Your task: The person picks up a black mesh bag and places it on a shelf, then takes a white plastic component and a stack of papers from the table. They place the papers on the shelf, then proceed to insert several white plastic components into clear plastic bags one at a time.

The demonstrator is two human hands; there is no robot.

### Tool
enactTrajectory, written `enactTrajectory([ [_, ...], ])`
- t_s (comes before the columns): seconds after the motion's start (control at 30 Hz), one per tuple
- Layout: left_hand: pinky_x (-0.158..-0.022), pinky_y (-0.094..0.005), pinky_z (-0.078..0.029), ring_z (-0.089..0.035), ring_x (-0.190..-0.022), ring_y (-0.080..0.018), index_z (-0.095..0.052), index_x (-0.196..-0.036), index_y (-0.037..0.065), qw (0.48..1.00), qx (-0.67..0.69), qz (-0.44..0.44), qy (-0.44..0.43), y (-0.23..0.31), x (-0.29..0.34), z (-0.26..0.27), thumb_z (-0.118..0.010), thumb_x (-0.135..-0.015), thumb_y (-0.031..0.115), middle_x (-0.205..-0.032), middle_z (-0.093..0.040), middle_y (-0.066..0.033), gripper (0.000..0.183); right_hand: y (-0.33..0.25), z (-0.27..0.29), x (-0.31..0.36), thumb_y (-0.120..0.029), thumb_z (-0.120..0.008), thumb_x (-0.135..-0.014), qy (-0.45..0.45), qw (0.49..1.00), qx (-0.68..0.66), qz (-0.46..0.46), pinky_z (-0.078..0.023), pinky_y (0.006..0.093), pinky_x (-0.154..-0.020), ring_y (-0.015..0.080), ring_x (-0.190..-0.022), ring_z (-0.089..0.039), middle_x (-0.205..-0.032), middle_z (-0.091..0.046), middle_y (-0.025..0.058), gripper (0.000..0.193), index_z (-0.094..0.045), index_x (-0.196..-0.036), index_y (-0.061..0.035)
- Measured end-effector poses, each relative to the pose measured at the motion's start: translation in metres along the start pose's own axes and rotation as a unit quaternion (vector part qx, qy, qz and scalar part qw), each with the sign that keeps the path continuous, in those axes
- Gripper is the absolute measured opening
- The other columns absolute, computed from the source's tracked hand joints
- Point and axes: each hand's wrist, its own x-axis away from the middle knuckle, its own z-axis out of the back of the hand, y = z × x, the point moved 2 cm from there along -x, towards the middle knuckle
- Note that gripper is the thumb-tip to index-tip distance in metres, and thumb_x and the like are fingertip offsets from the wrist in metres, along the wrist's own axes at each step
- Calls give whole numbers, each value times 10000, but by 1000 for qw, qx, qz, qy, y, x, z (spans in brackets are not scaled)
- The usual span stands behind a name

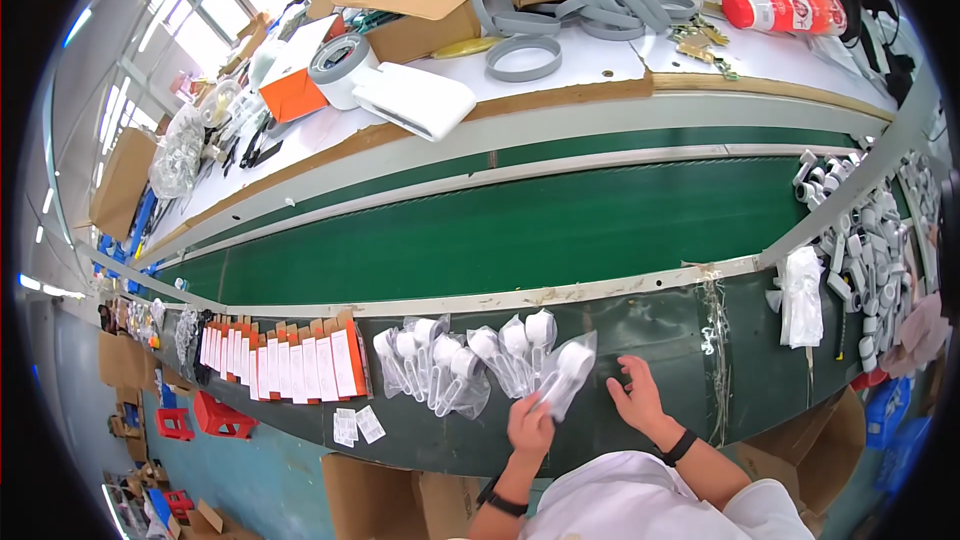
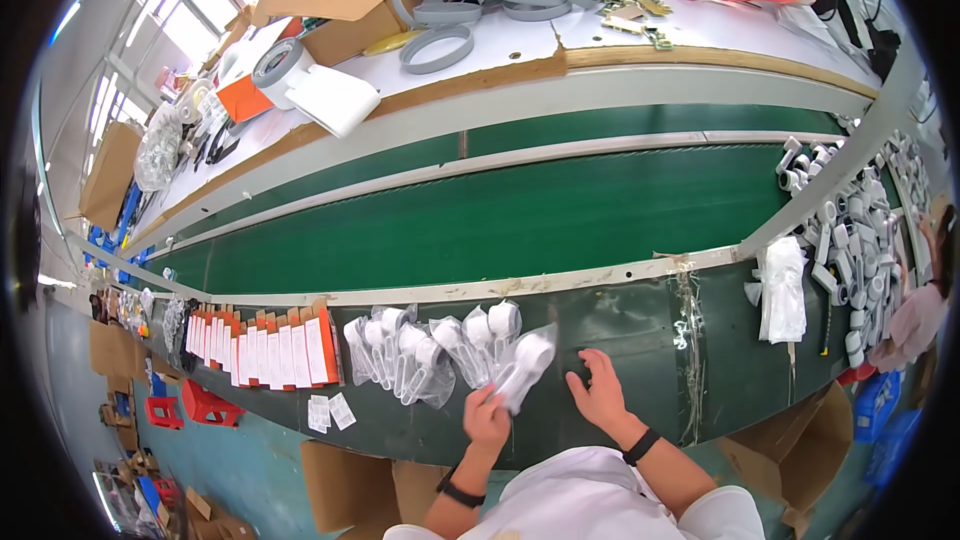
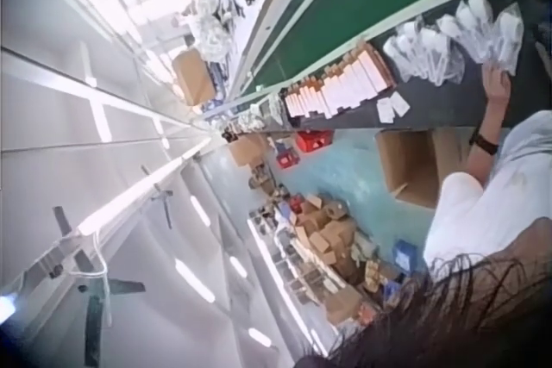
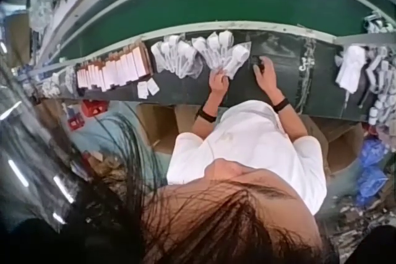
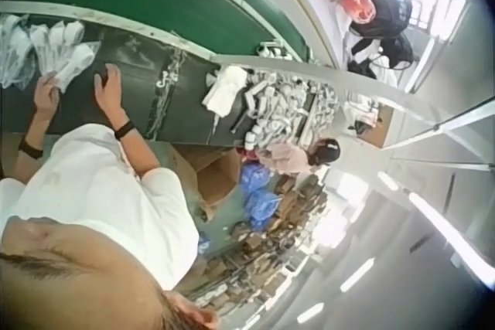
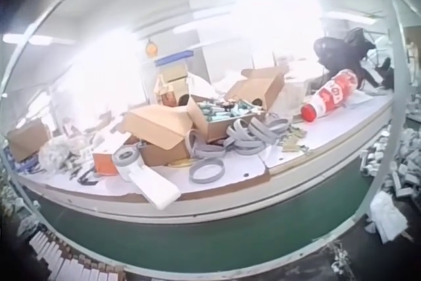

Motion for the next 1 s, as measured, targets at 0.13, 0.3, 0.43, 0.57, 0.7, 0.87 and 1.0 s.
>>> enactTrajectory([
  [0.13,-743,-415,-504,-597,-848,-356,-595,-878,25,999,-35,8,-9,-18,0,-71,-602,-748,-54,-989,-615,-168,153,11,11,3,-128,-657,-822,45,999,-11,-23,-507,317,-695,245,-926,-570,-1213,-493,133,412,-486,-1188,-46],
  [0.3,-794,-420,-477,-557,-946,-343,-590,-903,35,989,-117,22,-90,-30,15,-90,-619,-758,-9,-1131,-557,-157,155,22,18,19,-136,-657,-829,51,995,-40,-81,-514,292,-639,234,-914,-571,-1193,-498,148,405,-493,-1181,-22],
  [0.43,-901,-539,-390,-442,-1134,-377,-609,-943,85,946,-250,72,-194,-17,13,-82,-623,-771,94,-1274,-475,-134,173,35,21,27,-138,-660,-829,76,994,-29,-72,-514,281,-613,229,-896,-574,-1164,-508,148,405,-498,-1177,-11],
  [0.57,-934,-647,-288,-339,-1228,-403,-632,-959,157,923,-309,67,-221,-21,17,-66,-609,-772,137,-1321,-439,-99,189,34,17,27,-149,-666,-823,60,995,-27,-82,-511,292,-634,227,-879,-579,-1121,-525,142,413,-504,-1176,-10],
  [0.7,-934,-664,-287,-330,-1246,-397,-657,-935,210,923,-315,76,-208,-44,28,-53,-607,-810,189,-1300,-459,-67,135,22,15,24,-197,-663,-829,33,994,-40,-92,-508,330,-708,241,-887,-584,-1089,-549,142,422,-512,-1178,-15],
  [0.87,-946,-663,-278,-354,-1223,-420,-652,-928,187,925,-318,88,-189,-53,32,-50,-592,-737,115,-1317,-436,-106,212,27,25,33,-224,-657,-844,61,994,-11,-90,-517,317,-694,223,-842,-603,-1053,-568,143,421,-524,-1187,-20],
  [1.0,-964,-664,-264,-323,-1259,-446,-648,-921,161,921,-324,83,-201,-48,39,-36,-588,-709,107,-1324,-425,-143,228,17,43,42,-290,-632,-859,34,993,-24,-107,-502,341,-738,228,-818,-603,-1076,-567,142,440,-520,-1202,-39],
])
